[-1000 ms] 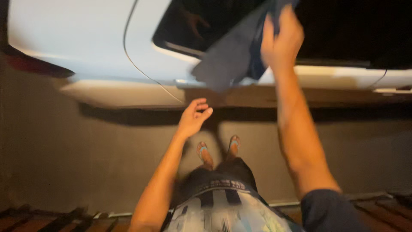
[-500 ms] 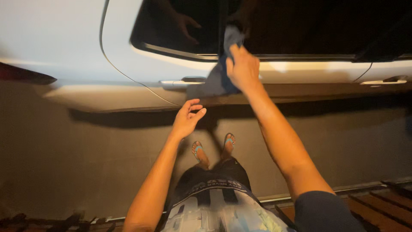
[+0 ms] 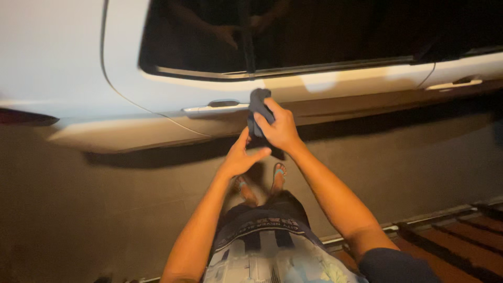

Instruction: The person wipes the rear side window and rear windshield of a white car using a dark cloth. They move around the vehicle to clean different sections of the glass surfaces.

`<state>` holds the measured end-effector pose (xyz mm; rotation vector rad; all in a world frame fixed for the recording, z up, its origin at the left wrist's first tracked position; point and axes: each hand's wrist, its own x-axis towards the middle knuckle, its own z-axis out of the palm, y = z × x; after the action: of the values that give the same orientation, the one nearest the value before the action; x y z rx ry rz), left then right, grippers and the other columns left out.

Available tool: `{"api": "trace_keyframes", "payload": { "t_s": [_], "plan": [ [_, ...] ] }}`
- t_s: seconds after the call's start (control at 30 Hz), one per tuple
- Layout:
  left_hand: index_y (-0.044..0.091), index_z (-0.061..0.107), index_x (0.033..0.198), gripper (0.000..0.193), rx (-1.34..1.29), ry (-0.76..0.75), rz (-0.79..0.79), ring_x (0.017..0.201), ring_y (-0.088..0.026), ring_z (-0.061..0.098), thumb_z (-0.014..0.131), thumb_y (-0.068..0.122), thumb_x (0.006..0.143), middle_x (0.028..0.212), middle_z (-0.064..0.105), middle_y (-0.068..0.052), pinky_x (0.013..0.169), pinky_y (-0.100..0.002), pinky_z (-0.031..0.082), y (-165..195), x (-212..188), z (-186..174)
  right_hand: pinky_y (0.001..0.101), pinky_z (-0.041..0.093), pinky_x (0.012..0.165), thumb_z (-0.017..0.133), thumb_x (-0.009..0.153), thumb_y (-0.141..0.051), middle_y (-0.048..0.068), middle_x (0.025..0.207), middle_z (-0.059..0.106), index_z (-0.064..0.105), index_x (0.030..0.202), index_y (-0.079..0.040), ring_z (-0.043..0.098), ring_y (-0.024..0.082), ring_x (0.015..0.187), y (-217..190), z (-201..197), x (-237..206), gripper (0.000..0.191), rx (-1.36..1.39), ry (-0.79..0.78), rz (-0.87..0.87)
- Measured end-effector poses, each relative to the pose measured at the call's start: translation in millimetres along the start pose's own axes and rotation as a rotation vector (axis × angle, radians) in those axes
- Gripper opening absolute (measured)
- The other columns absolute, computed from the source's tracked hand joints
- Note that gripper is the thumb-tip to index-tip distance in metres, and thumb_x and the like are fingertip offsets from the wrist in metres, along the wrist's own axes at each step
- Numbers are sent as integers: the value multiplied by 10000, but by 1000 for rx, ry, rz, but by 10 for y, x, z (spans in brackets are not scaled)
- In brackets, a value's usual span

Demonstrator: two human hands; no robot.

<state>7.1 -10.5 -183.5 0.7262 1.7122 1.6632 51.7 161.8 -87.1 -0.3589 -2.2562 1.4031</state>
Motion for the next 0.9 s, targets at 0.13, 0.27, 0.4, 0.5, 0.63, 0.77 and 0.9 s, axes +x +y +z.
{"api": "trace_keyframes", "payload": {
  "t_s": [0.13, 0.27, 0.4, 0.5, 0.63, 0.77, 0.9],
  "plan": [
    [-65, 614, 1359, 358, -249, 55, -42, 877, -198, 717, 625, 79, 1032, 954, 740, -155, 850, -321, 594, -33, 264, 40, 481, 505, 710, 693, 915, -186, 168, 983, 700, 635, 1163, -90, 691, 382, 847, 243, 135, 329, 273, -580, 92, -180],
    [-45, 574, 1351, 371, -349, 75, -114, 889, -153, 675, 635, 55, 999, 1036, 698, -102, 832, -296, 577, 69, 588, 38, 479, 459, 754, 670, 797, -186, 206, 1016, 664, 605, 1146, -99, 679, 323, 720, 573, 107, 644, 366, -963, -54, -304],
    [-28, 551, 1353, 395, -303, -12, -226, 854, -153, 685, 623, 89, 983, 1030, 725, -106, 803, -281, 576, 108, 652, 207, 526, 440, 793, 609, 893, -149, 185, 967, 643, 596, 1099, -98, 663, 335, 687, 962, -235, 471, 213, -1115, -174, -231],
    [-34, 553, 1346, 405, -311, -61, -268, 855, -161, 687, 632, 93, 969, 1041, 738, -114, 813, -285, 571, 45, 583, 356, 531, 420, 763, 607, 883, -137, 158, 959, 651, 606, 1040, -109, 653, 378, 769, 1387, -989, 280, 159, -1113, -73, -153],
    [-33, 571, 1352, 423, -196, -62, -277, 851, -169, 686, 665, 106, 964, 1015, 737, -122, 819, -282, 535, -129, 442, 426, 569, 466, 682, 683, 820, -244, 220, 952, 674, 609, 995, -51, 644, 453, 840, 1870, -2382, 11, 271, -1107, 267, 290],
    [-11, 582, 1334, 409, -189, -35, -363, 869, -152, 702, 658, 137, 960, 1042, 751, -89, 816, -287, 563, -255, 415, 457, 590, 493, 736, 633, 996, -264, 250, 1006, 686, 604, 1108, -7, 653, 474, 916, 1991, -2903, 82, 282, -1035, 583, 395],
    [4, 594, 1355, 452, -113, -3, -402, 851, -178, 703, 688, 172, 946, 1050, 741, -116, 798, -297, 531, -240, 507, 593, 574, 521, 735, 471, 1003, -197, 259, 951, 699, 615, 1056, -34, 675, 471, 884, 1622, -2072, 494, 223, -783, 561, 550]
  ]
}}
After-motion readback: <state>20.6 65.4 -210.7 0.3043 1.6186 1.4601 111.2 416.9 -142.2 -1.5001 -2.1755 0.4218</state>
